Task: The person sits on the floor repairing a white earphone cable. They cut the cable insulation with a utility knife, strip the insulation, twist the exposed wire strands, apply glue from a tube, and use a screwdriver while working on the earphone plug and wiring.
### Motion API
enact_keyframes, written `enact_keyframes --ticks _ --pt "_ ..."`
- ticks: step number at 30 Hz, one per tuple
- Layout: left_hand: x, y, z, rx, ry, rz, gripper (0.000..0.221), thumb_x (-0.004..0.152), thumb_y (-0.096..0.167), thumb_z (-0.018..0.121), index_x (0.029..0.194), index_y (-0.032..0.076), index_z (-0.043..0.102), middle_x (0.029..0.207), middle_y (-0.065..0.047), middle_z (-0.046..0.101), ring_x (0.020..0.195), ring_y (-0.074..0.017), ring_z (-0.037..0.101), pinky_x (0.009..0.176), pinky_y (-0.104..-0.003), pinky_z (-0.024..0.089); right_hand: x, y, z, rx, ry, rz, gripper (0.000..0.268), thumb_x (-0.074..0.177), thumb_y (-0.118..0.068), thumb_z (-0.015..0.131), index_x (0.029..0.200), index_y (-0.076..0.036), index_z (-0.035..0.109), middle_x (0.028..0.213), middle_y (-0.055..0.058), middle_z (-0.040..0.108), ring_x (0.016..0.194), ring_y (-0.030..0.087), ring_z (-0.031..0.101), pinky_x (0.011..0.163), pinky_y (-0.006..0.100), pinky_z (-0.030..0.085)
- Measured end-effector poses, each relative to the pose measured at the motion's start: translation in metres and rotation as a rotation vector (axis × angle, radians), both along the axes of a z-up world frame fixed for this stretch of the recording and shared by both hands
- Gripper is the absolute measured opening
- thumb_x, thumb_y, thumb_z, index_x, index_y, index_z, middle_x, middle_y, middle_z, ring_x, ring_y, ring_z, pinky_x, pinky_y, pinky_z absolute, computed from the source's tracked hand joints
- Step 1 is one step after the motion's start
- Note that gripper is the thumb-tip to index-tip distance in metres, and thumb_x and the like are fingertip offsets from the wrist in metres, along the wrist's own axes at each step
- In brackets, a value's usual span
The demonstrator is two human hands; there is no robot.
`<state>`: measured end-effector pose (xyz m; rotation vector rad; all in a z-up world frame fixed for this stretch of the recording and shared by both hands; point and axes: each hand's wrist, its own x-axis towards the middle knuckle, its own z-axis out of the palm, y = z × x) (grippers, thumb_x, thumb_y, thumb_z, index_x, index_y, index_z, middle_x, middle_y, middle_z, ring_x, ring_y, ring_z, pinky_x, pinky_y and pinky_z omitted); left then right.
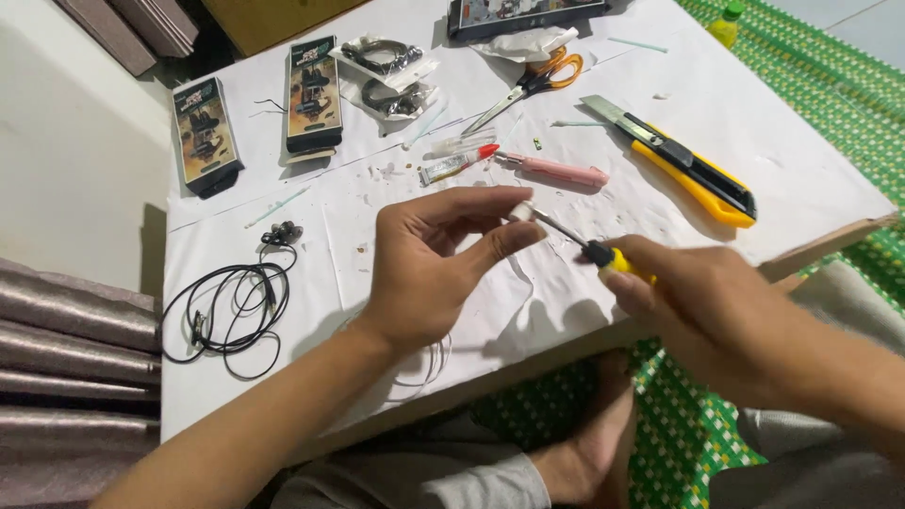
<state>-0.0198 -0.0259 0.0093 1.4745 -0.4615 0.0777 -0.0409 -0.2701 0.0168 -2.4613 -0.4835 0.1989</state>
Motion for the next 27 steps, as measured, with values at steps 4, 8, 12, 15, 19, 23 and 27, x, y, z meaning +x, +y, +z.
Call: enact_keyframes --ticks 4,8,12,15,19,23,27 --pt "-0.021 -0.017 0.009 -0.049 -0.039 -0.041 0.025 0.088 0.001 0.078 0.112 0.001 0.073 0.100 -0.013 0.077 0.085 -0.0117 0.070 0.081 -0.023 0.063 -0.029 0.006 0.000 0.014 0.000 -0.032 0.015 0.097 -0.022 0.054 0.102 -0.020 0.068 0.053 0.003 0.080 0.042 0.021 0.076 0.049 0.038 0.055" --pt "-0.037 -0.037 0.018 0.007 -0.112 0.154 0.019 0.088 0.008 0.078 0.106 0.000 0.076 0.093 -0.010 0.078 0.076 -0.0086 0.064 0.068 -0.021 0.055 -0.037 0.001 -0.006 -0.002 -0.122 -0.027 0.010 0.098 -0.021 0.056 0.094 -0.011 0.056 0.055 0.009 0.075 0.044 0.030 0.071 0.050 0.045 0.050" --pt "-0.067 -0.057 0.013 0.021 -0.081 0.381 0.021 0.087 0.013 0.078 0.102 -0.002 0.077 0.087 -0.007 0.078 0.072 -0.0065 0.061 0.070 -0.021 0.053 -0.050 -0.012 -0.012 -0.071 -0.102 0.000 0.011 0.095 -0.016 0.057 0.098 -0.010 0.049 0.066 0.011 0.079 0.049 0.033 0.073 0.051 0.047 0.051" --pt "-0.085 -0.059 0.002 -0.054 -0.044 0.459 0.026 0.085 0.017 0.078 0.099 -0.004 0.078 0.090 -0.010 0.078 0.070 -0.0073 0.059 0.069 -0.021 0.052 -0.058 -0.010 -0.016 -0.114 -0.158 0.045 0.016 0.097 -0.022 0.058 0.093 -0.010 0.049 0.059 0.013 0.074 0.047 0.034 0.069 0.052 0.047 0.050" --pt "-0.108 -0.061 -0.006 -0.078 -0.034 0.578 0.018 0.085 0.014 0.078 0.097 0.000 0.079 0.088 -0.006 0.079 0.070 -0.0070 0.062 0.069 -0.021 0.052 -0.068 -0.011 -0.020 -0.219 -0.194 0.090 0.016 0.094 -0.023 0.059 0.100 -0.010 0.050 0.067 0.010 0.077 0.055 0.035 0.073 0.054 0.047 0.053" --pt "-0.129 -0.063 -0.011 0.000 -0.063 0.651 0.019 0.084 0.013 0.077 0.098 0.000 0.078 0.083 -0.008 0.075 0.067 -0.0095 0.061 0.065 -0.023 0.055 -0.077 -0.020 -0.032 -0.365 -0.136 0.087 0.018 0.093 -0.027 0.058 0.104 -0.015 0.051 0.068 0.009 0.079 0.055 0.033 0.076 0.055 0.045 0.056" --pt "-0.148 -0.061 -0.004 -0.025 -0.072 0.615 0.020 0.088 0.012 0.074 0.100 -0.005 0.075 0.079 -0.012 0.074 0.065 -0.0115 0.063 0.063 -0.024 0.054 -0.088 -0.019 -0.042 -0.560 -0.096 0.002 0.018 0.097 -0.034 0.056 0.101 -0.019 0.047 0.066 0.008 0.079 0.057 0.030 0.078 0.058 0.043 0.056"
